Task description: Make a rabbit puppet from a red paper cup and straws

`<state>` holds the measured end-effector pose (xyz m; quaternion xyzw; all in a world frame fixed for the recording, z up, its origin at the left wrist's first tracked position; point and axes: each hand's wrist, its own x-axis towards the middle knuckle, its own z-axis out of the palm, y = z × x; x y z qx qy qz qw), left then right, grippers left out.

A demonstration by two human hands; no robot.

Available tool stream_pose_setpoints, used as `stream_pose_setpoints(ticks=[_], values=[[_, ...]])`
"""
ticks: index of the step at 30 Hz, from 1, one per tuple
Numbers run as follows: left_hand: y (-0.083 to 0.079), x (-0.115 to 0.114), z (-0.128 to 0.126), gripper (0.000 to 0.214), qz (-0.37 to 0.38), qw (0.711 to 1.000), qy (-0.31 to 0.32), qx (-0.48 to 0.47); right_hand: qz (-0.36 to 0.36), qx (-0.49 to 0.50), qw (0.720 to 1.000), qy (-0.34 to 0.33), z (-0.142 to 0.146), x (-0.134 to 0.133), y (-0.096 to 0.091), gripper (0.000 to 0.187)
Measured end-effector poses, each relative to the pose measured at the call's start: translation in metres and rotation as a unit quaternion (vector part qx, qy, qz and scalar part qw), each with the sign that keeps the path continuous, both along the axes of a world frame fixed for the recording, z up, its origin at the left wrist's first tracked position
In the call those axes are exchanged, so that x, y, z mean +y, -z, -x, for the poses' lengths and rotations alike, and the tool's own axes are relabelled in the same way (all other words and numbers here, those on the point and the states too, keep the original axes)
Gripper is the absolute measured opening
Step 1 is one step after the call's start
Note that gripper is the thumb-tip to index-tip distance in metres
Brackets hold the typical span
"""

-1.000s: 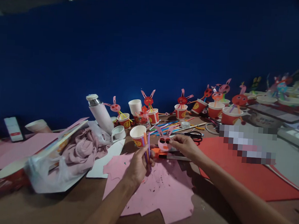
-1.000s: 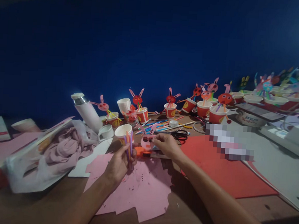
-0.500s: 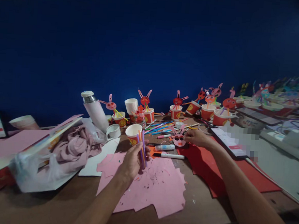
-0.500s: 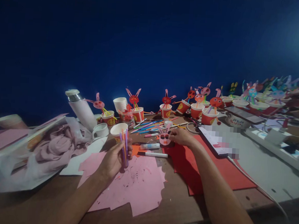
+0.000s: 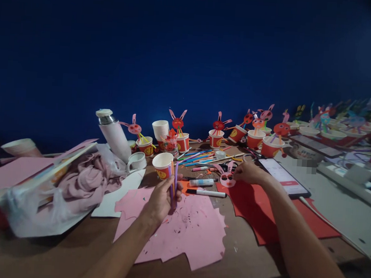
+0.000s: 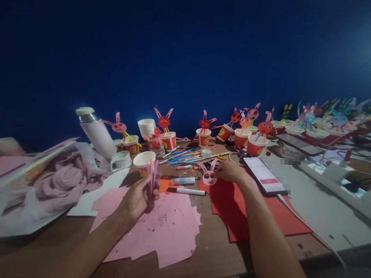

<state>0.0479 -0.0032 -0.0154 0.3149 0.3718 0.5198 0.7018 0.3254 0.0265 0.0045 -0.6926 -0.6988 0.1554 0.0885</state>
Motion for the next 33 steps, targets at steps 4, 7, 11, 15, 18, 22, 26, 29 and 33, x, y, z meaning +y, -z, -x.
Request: stream_pose_setpoints(ticks=[4, 7, 11, 15, 18, 22, 26, 29, 33], values=[[0.0, 0.001, 0.002, 0.025, 0.024, 0.999, 0.022, -0.033, 0.001, -0.046, 0.998, 0.05, 0.001, -0.003, -0.006, 0.024], [0.0, 0.001, 0.003, 0.03, 0.024, 0.998, 0.026, -0.043, -0.052, -0.083, 0.988, 0.116, 0.005, -0.006, -0.012, 0.031], [0.0, 0.001, 0.003, 0.033, 0.035, 0.998, 0.033, -0.047, -0.141, -0.098, 0.972, 0.161, 0.019, -0.009, -0.018, 0.037], [0.0, 0.002, 0.003, 0.035, 0.035, 0.996, 0.042, -0.065, -0.171, -0.087, 0.971, 0.141, 0.036, -0.009, -0.015, 0.036], [-0.002, 0.001, 0.003, 0.037, 0.034, 0.996, 0.049, -0.069, -0.189, -0.075, 0.973, 0.105, 0.045, -0.009, -0.01, 0.035], [-0.005, -0.001, 0.002, 0.026, 0.02, 0.997, 0.04, -0.057, -0.199, -0.064, 0.973, 0.095, 0.05, -0.01, -0.005, 0.034], [-0.004, -0.002, 0.0, 0.021, 0.009, 0.999, 0.02, -0.039, -0.197, -0.04, 0.976, 0.088, 0.053, -0.01, -0.004, 0.032], [-0.003, -0.001, 0.0, 0.018, 0.005, 0.999, 0.015, -0.039, -0.196, -0.02, 0.978, 0.071, 0.055, -0.009, -0.003, 0.032], [-0.004, 0.002, 0.004, 0.016, -0.002, 0.998, 0.022, -0.053, -0.213, 0.008, 0.976, 0.046, 0.057, -0.008, 0.002, 0.031]])
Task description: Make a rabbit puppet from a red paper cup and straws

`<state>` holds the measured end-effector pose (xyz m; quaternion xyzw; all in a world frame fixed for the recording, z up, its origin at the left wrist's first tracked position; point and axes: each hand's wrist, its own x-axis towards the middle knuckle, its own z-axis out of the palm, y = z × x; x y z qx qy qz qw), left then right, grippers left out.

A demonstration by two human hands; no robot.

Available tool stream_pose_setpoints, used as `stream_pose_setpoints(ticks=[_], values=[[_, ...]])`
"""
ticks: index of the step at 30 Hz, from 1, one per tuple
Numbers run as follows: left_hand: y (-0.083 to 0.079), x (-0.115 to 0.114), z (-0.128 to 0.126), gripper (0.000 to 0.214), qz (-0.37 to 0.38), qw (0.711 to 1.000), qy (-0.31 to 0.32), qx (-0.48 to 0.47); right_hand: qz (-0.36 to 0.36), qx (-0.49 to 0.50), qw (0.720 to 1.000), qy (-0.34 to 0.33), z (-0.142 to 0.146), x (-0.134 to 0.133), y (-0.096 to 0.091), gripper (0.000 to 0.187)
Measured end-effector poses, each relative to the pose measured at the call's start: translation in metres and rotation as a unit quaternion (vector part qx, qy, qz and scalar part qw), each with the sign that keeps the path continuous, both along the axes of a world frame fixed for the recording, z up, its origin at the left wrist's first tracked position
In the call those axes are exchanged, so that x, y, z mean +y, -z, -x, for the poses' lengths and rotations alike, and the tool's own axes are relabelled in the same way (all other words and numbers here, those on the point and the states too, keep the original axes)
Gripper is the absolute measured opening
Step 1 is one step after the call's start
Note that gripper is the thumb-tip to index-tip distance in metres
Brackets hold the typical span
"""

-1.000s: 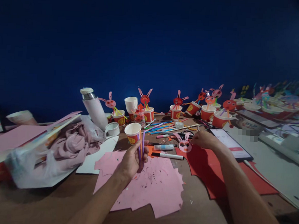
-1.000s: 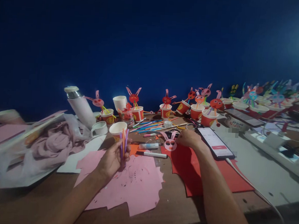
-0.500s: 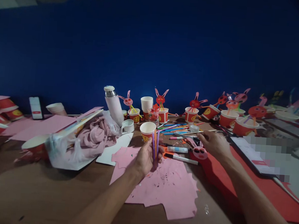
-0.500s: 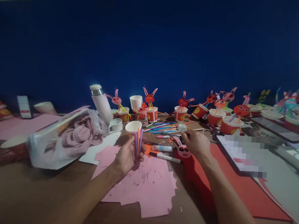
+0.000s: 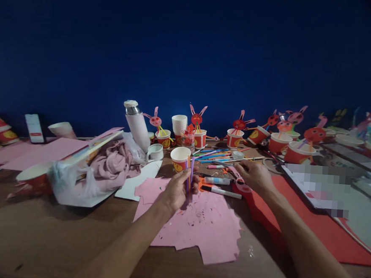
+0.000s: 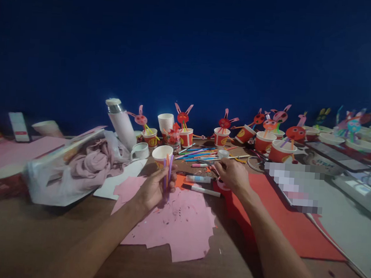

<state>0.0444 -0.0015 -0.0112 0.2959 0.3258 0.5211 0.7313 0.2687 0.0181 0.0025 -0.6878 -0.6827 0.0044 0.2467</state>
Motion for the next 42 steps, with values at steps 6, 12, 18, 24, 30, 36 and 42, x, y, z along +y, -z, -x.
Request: stream_pose_setpoints(ticks=[6, 12, 18, 24, 30, 36, 42], values=[[-0.006, 0.002, 0.007, 0.018, -0.021, 0.999, 0.002, -0.03, -0.018, 0.002, 0.999, -0.038, 0.006, 0.0, 0.009, 0.034], [0.005, 0.008, 0.008, 0.017, -0.026, 1.0, 0.005, -0.007, -0.002, -0.013, 0.997, -0.081, -0.001, 0.004, -0.005, 0.03], [0.012, 0.009, 0.005, 0.017, -0.028, 0.999, 0.019, 0.028, -0.076, 0.034, 0.995, -0.058, -0.002, 0.011, 0.002, 0.024], [0.013, 0.006, 0.005, 0.021, -0.032, 0.999, 0.024, 0.024, -0.143, 0.032, 0.986, -0.08, 0.009, 0.005, 0.027, 0.024], [0.01, -0.001, 0.0, 0.023, -0.054, 0.998, 0.019, 0.038, -0.178, 0.019, 0.98, -0.084, 0.003, 0.004, 0.031, 0.023], [0.011, 0.001, -0.001, 0.028, -0.049, 0.997, 0.004, 0.055, -0.189, 0.011, 0.975, -0.113, 0.002, 0.005, 0.03, 0.022], [0.012, 0.0, -0.002, 0.029, -0.049, 0.997, 0.0, 0.063, -0.175, -0.014, 0.978, -0.115, 0.002, 0.007, 0.031, 0.02]])
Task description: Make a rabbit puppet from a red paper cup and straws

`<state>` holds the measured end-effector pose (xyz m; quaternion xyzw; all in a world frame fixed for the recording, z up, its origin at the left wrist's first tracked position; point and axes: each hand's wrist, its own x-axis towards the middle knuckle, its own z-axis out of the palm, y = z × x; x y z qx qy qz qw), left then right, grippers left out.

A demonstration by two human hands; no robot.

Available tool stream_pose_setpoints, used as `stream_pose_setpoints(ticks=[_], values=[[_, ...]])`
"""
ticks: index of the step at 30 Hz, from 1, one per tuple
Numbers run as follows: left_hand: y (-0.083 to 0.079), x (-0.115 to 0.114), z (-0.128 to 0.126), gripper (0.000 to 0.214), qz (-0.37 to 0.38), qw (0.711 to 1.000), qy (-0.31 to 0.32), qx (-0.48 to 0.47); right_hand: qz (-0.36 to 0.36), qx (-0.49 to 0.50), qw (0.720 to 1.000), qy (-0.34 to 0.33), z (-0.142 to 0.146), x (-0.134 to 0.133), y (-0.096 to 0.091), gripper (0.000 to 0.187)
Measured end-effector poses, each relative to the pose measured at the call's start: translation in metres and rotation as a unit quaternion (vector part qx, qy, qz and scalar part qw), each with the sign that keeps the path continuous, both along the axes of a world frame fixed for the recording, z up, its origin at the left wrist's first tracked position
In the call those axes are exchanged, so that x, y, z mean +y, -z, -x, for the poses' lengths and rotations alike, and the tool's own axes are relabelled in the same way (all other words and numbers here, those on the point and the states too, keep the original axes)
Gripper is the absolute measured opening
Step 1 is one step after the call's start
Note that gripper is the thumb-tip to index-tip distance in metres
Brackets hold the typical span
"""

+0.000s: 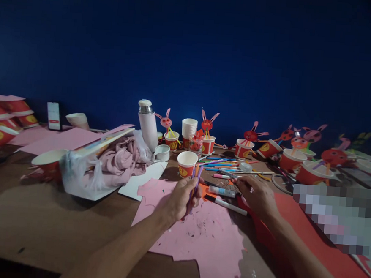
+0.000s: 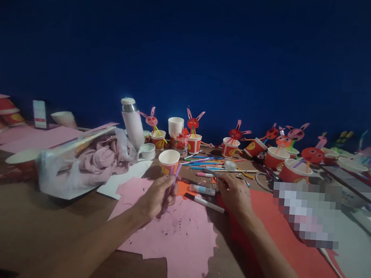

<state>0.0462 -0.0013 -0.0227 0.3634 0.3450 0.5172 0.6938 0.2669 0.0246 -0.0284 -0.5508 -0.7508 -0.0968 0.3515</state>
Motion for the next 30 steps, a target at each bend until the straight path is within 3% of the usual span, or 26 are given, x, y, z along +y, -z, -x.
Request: stream_pose_setpoints(ticks=[12, 23, 30], values=[[0.007, 0.004, 0.004, 0.022, -0.024, 0.999, 0.012, -0.037, 0.019, -0.012, 1.0, 0.011, -0.001, -0.002, -0.004, 0.022], [-0.002, 0.001, 0.004, 0.022, 0.009, 0.998, 0.014, -0.053, 0.058, -0.162, 0.983, -0.06, 0.013, -0.013, -0.003, 0.018], [0.0, 0.006, 0.008, 0.023, 0.009, 0.997, 0.012, -0.072, 0.066, -0.184, 0.979, -0.057, 0.015, -0.011, -0.004, 0.016]])
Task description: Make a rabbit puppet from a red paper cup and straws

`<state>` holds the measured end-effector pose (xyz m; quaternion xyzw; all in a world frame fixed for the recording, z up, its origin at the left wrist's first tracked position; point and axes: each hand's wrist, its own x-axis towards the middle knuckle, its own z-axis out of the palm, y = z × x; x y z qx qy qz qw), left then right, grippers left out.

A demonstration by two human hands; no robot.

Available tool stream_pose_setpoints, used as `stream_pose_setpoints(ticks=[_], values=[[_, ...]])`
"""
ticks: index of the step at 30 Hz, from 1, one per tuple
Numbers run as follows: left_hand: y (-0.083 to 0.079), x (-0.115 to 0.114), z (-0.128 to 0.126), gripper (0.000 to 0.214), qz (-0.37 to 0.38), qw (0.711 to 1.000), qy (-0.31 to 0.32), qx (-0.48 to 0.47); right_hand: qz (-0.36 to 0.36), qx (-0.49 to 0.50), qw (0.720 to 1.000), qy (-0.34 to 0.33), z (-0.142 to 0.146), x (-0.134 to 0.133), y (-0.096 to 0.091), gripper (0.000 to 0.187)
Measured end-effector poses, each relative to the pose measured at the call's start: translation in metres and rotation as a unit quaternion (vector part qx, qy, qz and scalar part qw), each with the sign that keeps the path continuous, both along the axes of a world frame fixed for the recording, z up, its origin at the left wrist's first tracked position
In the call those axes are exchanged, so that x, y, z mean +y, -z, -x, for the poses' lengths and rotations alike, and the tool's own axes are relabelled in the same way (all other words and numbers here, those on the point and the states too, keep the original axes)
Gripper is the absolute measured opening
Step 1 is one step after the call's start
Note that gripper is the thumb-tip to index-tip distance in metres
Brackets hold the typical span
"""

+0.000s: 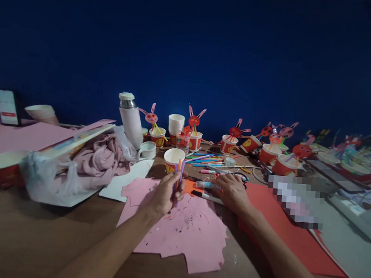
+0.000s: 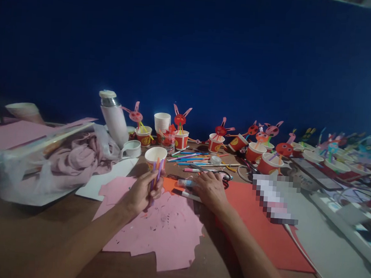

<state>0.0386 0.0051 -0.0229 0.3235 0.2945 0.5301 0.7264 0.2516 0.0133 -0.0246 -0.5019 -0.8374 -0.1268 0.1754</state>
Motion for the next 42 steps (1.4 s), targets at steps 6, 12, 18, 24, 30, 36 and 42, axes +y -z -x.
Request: stream_pose_setpoints(ticks=[6, 12, 18, 24, 30, 36, 42], values=[[0.004, 0.007, 0.003, 0.027, 0.007, 0.999, -0.031, -0.01, 0.001, 0.038, 0.999, -0.002, -0.005, 0.004, 0.002, 0.018], [0.004, 0.006, 0.003, 0.032, 0.055, 0.998, 0.003, -0.04, 0.024, 0.05, 0.998, -0.021, -0.003, 0.003, 0.001, 0.016], [-0.001, 0.004, 0.002, 0.04, 0.092, 0.994, 0.013, -0.066, -0.015, 0.08, 0.997, -0.014, -0.008, 0.008, 0.001, 0.015], [0.004, 0.003, 0.001, 0.028, 0.078, 0.996, 0.014, -0.037, -0.06, 0.108, 0.992, 0.003, -0.013, 0.012, 0.003, 0.019], [0.002, 0.0, -0.004, 0.027, 0.074, 0.997, 0.006, 0.004, -0.08, 0.123, 0.989, 0.017, -0.018, 0.013, 0.004, 0.02], [0.002, -0.001, -0.003, 0.026, 0.068, 0.997, 0.017, -0.018, -0.083, 0.133, 0.987, 0.028, -0.02, 0.013, 0.006, 0.02], [-0.001, 0.0, -0.001, 0.022, 0.072, 0.996, 0.031, -0.029, -0.078, 0.138, 0.987, 0.034, -0.02, 0.013, 0.009, 0.021]])
